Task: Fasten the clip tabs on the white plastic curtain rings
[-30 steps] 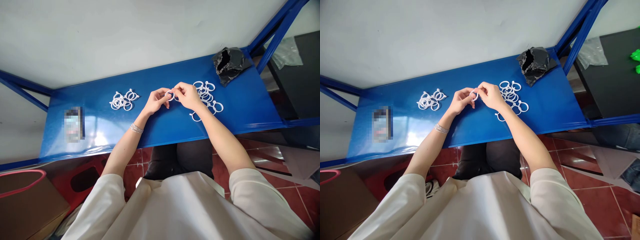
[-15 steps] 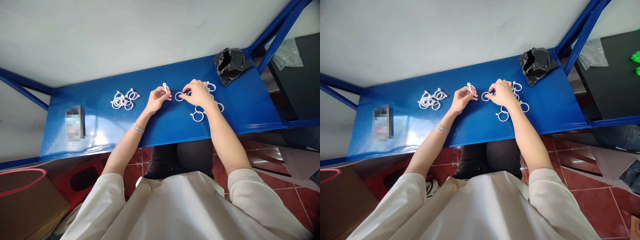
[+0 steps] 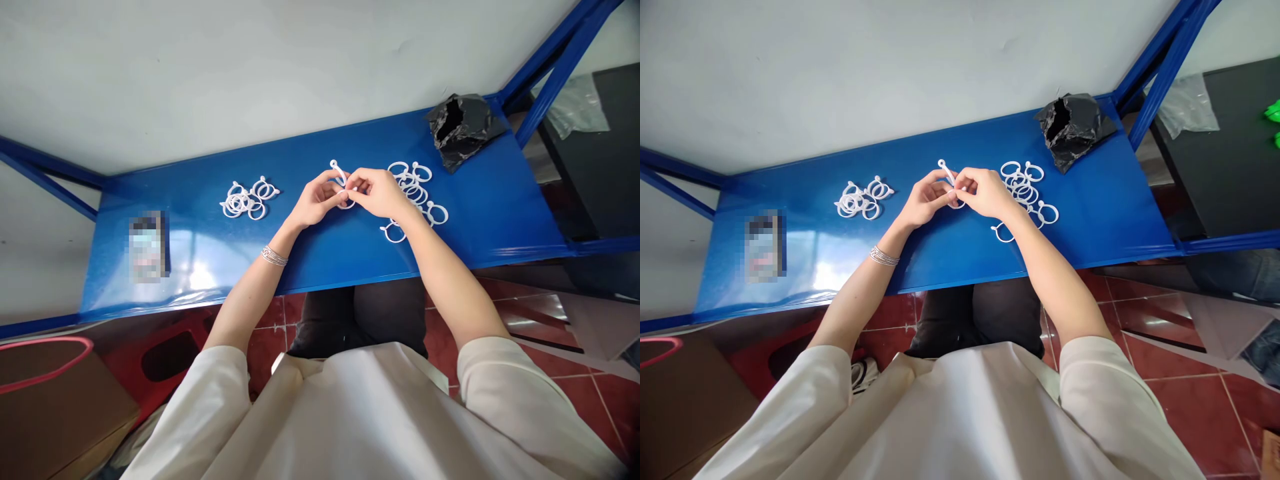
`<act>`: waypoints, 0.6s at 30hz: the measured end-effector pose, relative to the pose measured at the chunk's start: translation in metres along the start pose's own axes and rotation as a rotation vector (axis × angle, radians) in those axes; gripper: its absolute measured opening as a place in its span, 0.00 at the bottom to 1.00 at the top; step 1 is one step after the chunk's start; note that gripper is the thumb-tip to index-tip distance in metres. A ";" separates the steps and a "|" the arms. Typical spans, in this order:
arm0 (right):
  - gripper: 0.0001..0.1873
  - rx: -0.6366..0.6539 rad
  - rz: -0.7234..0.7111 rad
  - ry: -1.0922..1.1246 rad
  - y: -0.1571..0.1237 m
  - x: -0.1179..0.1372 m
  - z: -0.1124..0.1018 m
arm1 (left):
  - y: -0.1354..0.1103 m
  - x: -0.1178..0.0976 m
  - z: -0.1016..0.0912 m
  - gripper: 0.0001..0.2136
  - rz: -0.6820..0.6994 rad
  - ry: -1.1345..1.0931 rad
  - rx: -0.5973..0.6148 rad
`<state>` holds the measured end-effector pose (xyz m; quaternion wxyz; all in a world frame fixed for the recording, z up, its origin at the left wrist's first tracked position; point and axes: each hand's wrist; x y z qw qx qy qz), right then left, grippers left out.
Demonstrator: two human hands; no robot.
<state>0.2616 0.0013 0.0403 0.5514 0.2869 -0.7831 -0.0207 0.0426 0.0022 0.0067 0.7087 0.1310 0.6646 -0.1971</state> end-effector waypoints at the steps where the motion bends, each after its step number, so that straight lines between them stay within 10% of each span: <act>1: 0.14 -0.012 0.021 0.028 0.001 -0.002 0.002 | 0.000 0.000 0.000 0.29 -0.004 -0.006 0.010; 8: 0.26 0.030 0.280 0.335 0.004 0.008 0.002 | 0.000 -0.007 0.001 0.27 -0.009 -0.078 -0.012; 18: 0.34 0.154 0.251 0.412 0.002 0.020 0.017 | -0.004 -0.017 -0.004 0.34 -0.105 -0.081 0.165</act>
Point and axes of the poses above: each hand's wrist, its own y-axis towards the middle knuckle, its own z-axis out of the palm, x = y × z, and after that the axes turned 12 degrees about -z, right-handed
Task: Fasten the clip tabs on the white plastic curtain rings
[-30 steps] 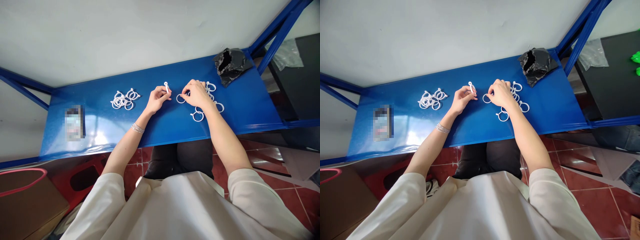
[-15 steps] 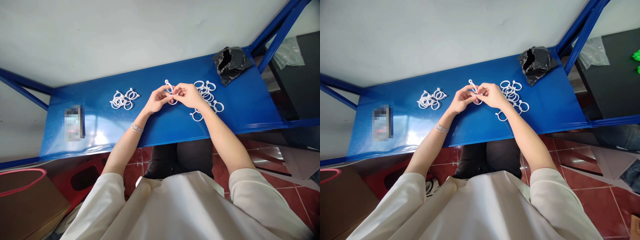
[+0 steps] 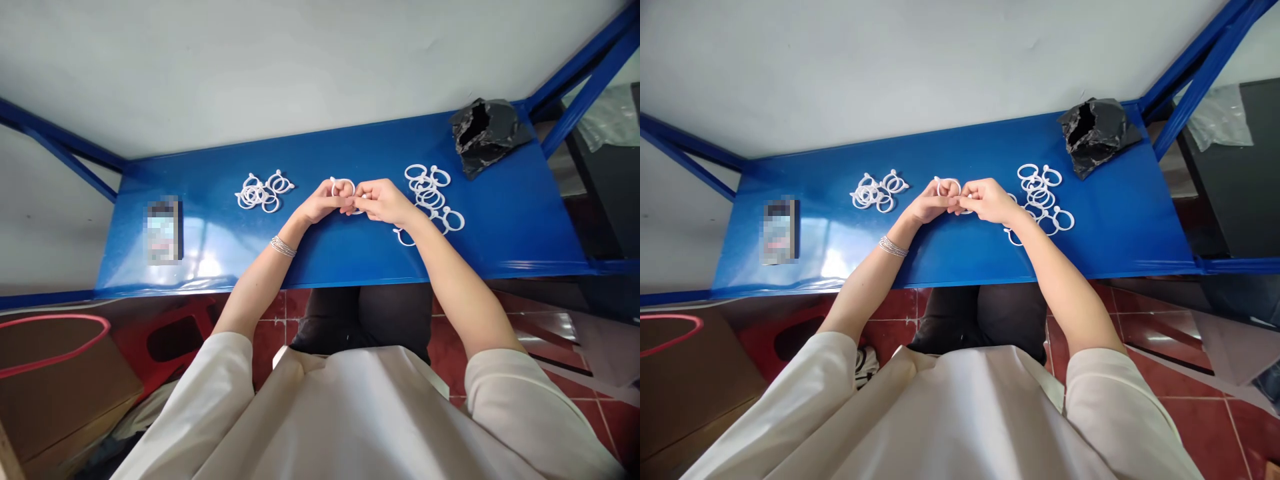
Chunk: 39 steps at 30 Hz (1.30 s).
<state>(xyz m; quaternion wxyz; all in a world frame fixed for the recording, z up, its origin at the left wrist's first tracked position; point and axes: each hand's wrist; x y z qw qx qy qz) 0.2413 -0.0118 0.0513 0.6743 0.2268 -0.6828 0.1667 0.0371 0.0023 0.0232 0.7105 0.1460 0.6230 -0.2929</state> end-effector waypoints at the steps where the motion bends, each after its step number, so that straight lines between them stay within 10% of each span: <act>1: 0.34 -0.002 -0.012 0.005 0.001 -0.001 0.003 | 0.000 0.000 0.000 0.36 -0.004 0.007 -0.002; 30: 0.13 -0.290 -0.196 -0.160 0.006 -0.019 -0.020 | 0.008 0.011 0.001 0.22 0.064 -0.123 -0.296; 39: 0.16 -0.244 -0.294 -0.144 0.008 -0.030 -0.017 | 0.007 0.012 0.000 0.25 0.091 -0.166 -0.149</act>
Point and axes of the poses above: each hand's wrist, its own y-axis towards the middle knuckle, its own z-axis out of the palm, x = y × z, and after that the axes turned 12 degrees about -z, right-handed
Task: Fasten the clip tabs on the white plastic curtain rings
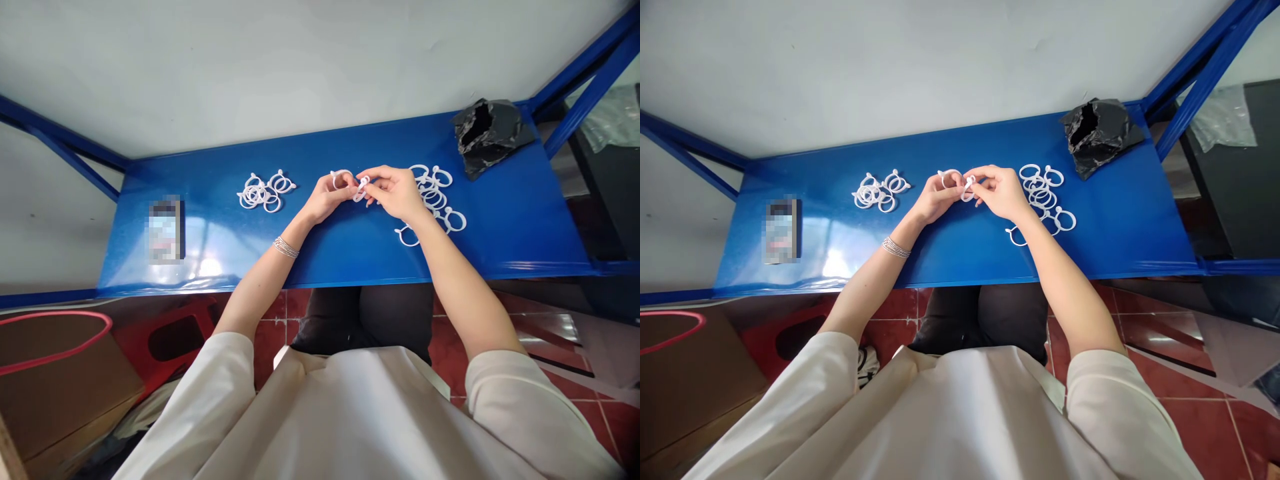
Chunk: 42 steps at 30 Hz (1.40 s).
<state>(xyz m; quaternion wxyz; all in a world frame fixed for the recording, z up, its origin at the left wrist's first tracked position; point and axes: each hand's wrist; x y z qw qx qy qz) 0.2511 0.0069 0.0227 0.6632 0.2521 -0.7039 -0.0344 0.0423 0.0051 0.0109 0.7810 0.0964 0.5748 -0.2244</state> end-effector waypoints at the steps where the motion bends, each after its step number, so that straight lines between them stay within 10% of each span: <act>1: 0.16 -0.002 -0.016 -0.005 0.000 0.000 0.001 | -0.001 -0.001 0.001 0.25 -0.006 0.002 0.015; 20: 0.29 0.118 -0.117 -0.208 -0.002 0.004 -0.006 | 0.001 0.002 0.001 0.25 0.046 0.091 -0.039; 42: 0.09 0.205 -0.104 -0.363 -0.004 0.012 -0.003 | 0.003 0.007 0.004 0.23 0.097 0.114 -0.109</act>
Point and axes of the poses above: each hand's wrist, its own y-axis towards the middle knuckle, its own z-axis out of the palm, x = y × z, and after that the axes turned 12 degrees about -z, right-handed
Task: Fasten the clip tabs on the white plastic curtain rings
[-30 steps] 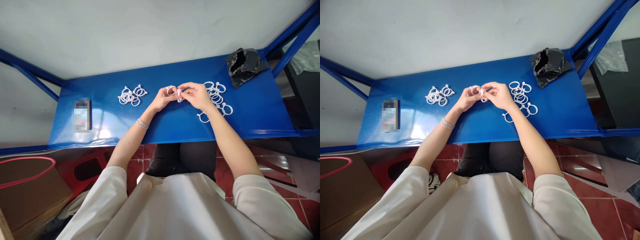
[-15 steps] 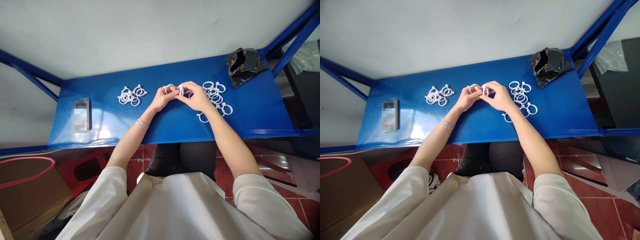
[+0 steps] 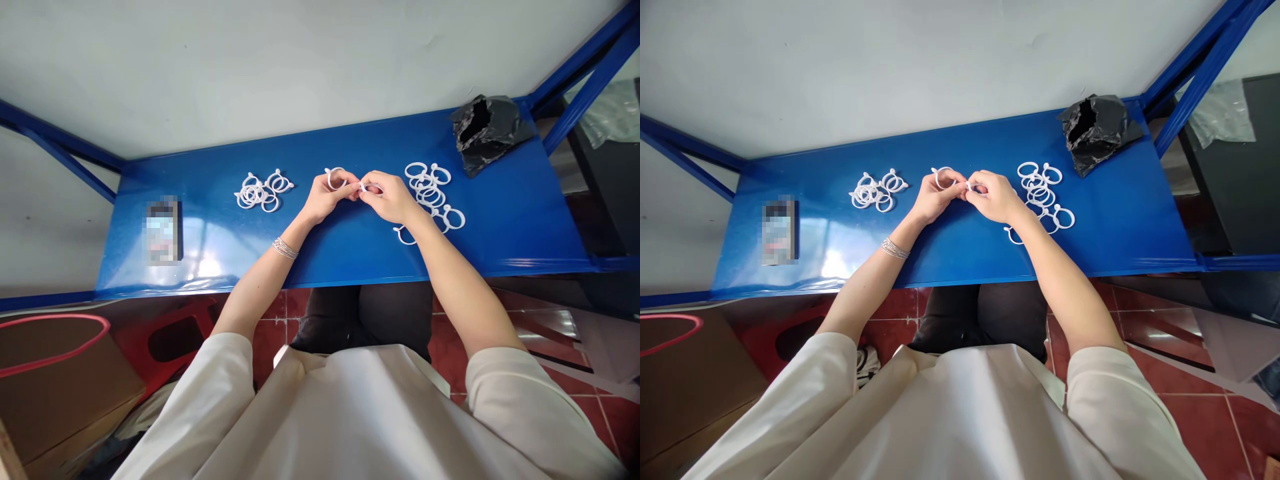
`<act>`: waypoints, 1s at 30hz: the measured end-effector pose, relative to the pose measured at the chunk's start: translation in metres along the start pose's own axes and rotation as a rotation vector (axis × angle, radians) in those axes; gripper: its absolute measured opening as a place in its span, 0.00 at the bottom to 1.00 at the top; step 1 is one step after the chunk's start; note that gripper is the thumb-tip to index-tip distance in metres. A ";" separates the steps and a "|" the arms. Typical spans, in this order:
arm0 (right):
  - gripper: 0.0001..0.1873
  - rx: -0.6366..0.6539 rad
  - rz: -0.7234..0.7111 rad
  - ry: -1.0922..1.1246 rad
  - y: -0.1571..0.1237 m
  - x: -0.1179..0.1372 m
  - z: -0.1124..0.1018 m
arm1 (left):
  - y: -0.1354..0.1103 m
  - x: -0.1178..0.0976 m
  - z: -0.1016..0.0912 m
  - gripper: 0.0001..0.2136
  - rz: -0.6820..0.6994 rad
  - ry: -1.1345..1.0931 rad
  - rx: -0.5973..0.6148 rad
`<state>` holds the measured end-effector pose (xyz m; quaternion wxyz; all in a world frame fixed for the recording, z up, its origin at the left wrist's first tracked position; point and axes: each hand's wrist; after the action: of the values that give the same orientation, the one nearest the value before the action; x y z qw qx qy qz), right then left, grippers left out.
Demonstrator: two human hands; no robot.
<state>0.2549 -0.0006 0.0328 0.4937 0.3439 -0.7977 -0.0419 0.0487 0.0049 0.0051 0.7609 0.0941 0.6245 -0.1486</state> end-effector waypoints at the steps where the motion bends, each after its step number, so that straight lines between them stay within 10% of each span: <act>1: 0.11 -0.007 -0.003 0.003 0.000 0.001 0.000 | 0.000 0.000 0.000 0.23 0.006 0.006 0.005; 30: 0.19 -0.168 -0.040 -0.059 0.000 -0.006 0.002 | -0.003 -0.005 0.000 0.26 -0.092 -0.050 0.032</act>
<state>0.2550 0.0024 0.0273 0.4962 0.3155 -0.7986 -0.1287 0.0463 0.0028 0.0105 0.7670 0.0736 0.6066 -0.1958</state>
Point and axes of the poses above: each hand's wrist, its own y-axis towards the middle knuckle, its own z-axis out of the palm, x = y × z, and after that the axes turned 12 degrees about -z, right-handed
